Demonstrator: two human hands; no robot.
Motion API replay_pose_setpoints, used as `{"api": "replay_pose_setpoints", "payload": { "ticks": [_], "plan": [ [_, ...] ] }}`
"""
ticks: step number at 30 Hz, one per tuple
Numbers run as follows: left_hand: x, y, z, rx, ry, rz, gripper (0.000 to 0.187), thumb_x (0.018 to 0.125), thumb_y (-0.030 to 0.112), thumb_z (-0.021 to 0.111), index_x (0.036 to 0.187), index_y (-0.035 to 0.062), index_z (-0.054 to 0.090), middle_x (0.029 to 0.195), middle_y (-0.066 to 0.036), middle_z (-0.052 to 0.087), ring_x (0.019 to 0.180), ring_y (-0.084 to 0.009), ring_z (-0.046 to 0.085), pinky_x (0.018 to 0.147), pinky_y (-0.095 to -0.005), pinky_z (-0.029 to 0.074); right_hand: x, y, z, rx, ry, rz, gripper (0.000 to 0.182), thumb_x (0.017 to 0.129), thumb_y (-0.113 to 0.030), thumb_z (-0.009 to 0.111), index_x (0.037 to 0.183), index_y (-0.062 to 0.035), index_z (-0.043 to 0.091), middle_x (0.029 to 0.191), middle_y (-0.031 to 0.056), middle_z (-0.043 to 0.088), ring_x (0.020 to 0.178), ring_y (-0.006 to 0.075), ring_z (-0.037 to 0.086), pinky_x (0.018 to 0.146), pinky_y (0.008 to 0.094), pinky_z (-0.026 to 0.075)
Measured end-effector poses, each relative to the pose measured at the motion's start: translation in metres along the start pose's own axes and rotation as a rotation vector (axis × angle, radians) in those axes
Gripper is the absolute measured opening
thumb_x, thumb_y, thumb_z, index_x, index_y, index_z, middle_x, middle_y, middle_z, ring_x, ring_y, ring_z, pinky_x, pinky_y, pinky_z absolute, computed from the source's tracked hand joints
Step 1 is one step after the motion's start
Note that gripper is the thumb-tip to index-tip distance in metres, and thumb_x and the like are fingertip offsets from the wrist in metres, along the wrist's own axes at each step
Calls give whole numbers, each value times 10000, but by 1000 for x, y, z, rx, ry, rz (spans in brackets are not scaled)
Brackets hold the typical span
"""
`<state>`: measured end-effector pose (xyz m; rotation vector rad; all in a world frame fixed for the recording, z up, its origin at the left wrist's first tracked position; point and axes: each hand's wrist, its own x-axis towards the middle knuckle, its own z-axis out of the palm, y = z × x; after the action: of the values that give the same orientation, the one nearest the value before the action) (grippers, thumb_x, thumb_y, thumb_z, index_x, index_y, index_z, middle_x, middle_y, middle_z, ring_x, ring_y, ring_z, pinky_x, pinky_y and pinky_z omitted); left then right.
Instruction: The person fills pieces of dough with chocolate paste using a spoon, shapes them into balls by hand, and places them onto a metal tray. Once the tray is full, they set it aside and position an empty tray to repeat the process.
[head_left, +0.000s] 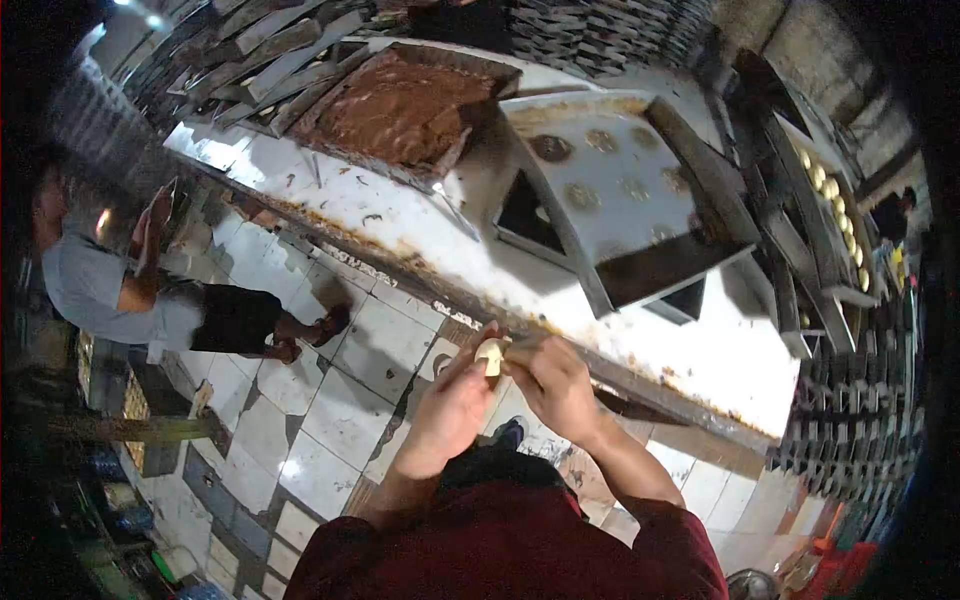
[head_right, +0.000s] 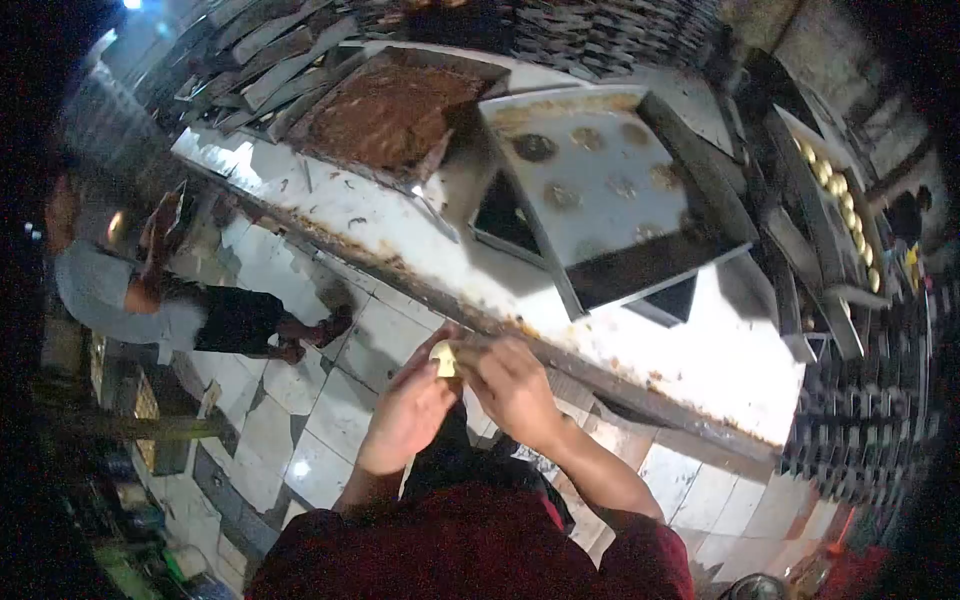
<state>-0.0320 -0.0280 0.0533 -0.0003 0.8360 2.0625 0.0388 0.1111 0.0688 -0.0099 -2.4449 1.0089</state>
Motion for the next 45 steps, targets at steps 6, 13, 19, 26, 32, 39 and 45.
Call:
{"api": "replay_pose_setpoints", "payload": {
  "ticks": [6,13,19,26,32,39,45],
  "plan": [
    [-22,-16,8,451,97,264,324,898,177,575,1164,4,504,1020,-82,582,893,-144,576,764,-262,488,-38,-29,-9,70,46,-76,201,730,-87,702,916,-43,641,980,90,592,896,252,533,737,352,441],
    [-36,-6,-15,269,-20,90,270,884,141,586,1123,23,547,1047,-78,570,922,-140,557,794,-267,467,-48,-48,10,-25,130,149,273,729,-26,703,983,-26,601,928,138,607,806,293,590,693,368,479],
    [-56,8,-24,631,-211,277,367,882,106,573,1231,16,507,1128,-83,554,965,-140,559,785,-244,475,-42,-72,6,331,18,559,206,805,-7,643,999,20,579,941,126,619,852,195,631,692,271,511],
    [-49,-11,-13,286,-65,133,242,927,169,527,1109,14,566,1123,-89,565,981,-151,569,800,-253,491,-53,-77,18,-238,160,-46,219,754,-53,709,918,24,587,1031,140,556,802,234,591,651,318,506],
    [-44,-34,7,667,-493,436,273,927,89,486,1185,6,518,1129,-116,548,1052,-209,553,837,-305,506,-71,-62,-32,267,149,426,190,786,-37,683,889,20,535,942,132,555,733,164,588,637,259,516],
    [-20,-102,78,176,-66,152,168,910,121,539,1049,33,503,1100,-156,585,964,-208,595,742,-316,536,-119,-30,-65,-374,277,-85,180,723,-18,724,853,-41,600,937,120,556,788,263,563,622,305,477],
    [-23,-146,128,810,-469,457,244,901,93,540,1127,4,558,1256,-133,506,1124,-206,515,916,-306,440,-150,7,-161,670,144,540,209,829,-63,649,972,21,522,911,112,588,782,149,593,678,260,502]
  ]
}}
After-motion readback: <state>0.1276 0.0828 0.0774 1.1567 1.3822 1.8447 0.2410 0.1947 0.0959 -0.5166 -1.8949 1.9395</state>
